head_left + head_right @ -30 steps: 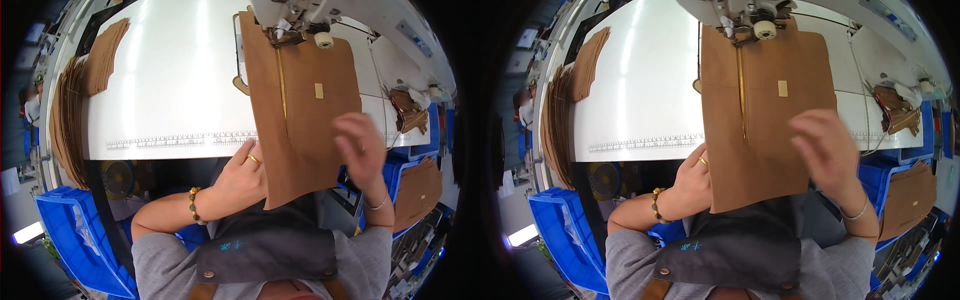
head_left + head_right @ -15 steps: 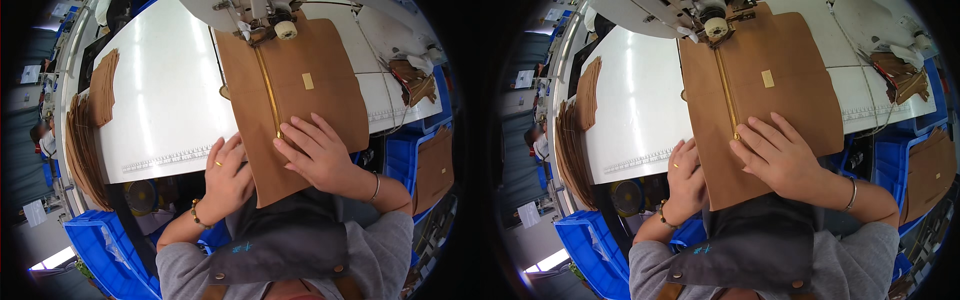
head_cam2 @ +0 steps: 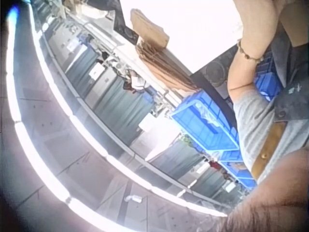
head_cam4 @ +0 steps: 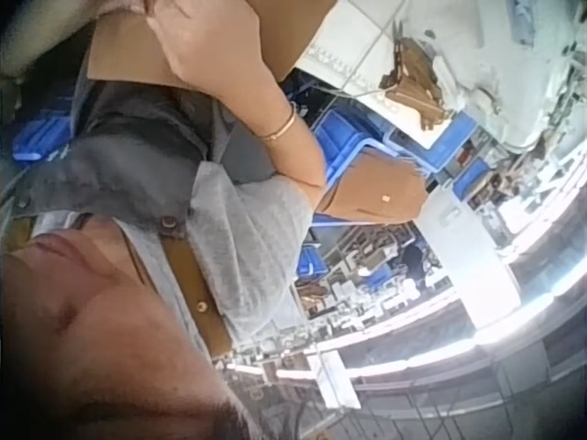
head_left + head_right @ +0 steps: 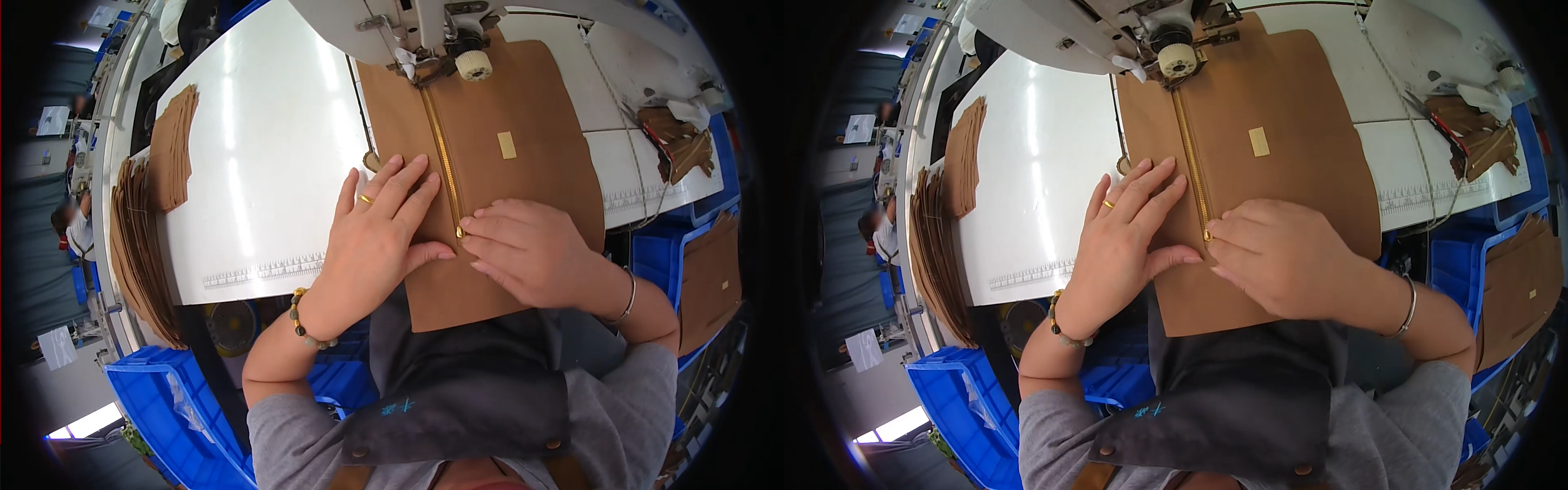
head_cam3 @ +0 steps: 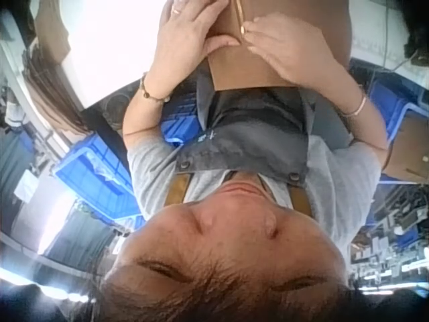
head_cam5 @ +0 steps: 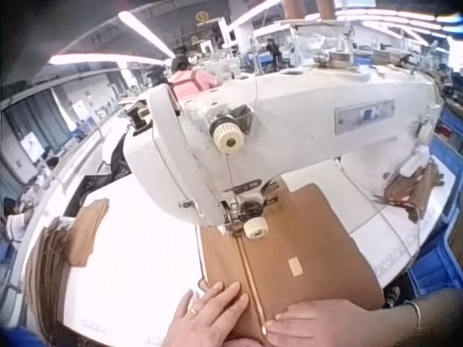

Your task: Sewing a zipper and panels for a leather bag using an industrial sewing machine.

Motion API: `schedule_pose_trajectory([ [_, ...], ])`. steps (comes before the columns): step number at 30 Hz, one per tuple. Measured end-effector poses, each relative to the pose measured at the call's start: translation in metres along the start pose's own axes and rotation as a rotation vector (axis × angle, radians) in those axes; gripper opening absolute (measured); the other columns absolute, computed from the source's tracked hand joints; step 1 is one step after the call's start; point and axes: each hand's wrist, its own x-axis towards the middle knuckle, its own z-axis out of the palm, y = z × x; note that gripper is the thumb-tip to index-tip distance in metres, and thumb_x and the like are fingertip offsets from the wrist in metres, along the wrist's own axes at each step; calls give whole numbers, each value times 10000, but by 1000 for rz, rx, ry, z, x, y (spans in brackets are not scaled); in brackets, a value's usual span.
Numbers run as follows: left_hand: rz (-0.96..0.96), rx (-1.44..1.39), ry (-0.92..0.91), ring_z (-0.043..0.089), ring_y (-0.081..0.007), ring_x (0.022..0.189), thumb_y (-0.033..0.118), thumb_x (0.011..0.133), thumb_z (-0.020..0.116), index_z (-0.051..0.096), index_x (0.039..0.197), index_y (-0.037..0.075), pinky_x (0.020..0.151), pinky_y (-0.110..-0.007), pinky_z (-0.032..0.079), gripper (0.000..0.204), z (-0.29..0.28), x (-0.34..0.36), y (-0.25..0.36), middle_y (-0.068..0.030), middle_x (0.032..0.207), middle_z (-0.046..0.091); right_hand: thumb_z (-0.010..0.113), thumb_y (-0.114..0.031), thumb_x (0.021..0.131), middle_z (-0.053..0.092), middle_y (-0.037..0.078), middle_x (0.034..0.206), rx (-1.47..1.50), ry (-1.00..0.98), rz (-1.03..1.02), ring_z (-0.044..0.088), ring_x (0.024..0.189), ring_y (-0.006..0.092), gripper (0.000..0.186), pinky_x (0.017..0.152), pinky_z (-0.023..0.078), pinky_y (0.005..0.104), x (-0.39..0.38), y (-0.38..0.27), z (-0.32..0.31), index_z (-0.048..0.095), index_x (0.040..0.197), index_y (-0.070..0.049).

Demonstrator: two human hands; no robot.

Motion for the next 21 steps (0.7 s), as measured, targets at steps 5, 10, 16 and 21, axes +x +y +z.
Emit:
schedule_pose_trajectory([
  [5,32,-87,30,497,-349,1444,499,772,813,612,1433,65,1177,-590,376,817,2,1,-5,-95,1529,562,814,-406,795,652,104,1283,-143,58,133,624,1196,312,579,1063,501,466,22,30,-10,682,1205,-20],
  [10,19,-181,103,533,-375,1393,499,748,826,599,1430,27,1160,-558,417,860,10,3,-9,-120,1515,573,785,-559,732,625,116,1369,-227,-61,65,548,1317,312,825,1165,423,501,30,37,-5,651,1317,8],
  [16,54,-183,119,575,-378,1320,494,717,823,599,1428,-3,1137,-517,445,896,11,9,-8,-136,1511,583,776,-557,732,651,140,1336,-228,-97,17,562,1300,311,818,1173,417,491,34,37,-10,660,1275,43],
  [21,87,-90,73,587,-342,1319,485,647,849,603,1434,17,1115,-445,470,948,4,11,-6,-111,1534,578,795,-543,719,650,145,1358,-222,-112,25,561,1313,307,822,1176,416,487,35,38,-12,660,1280,43],
])
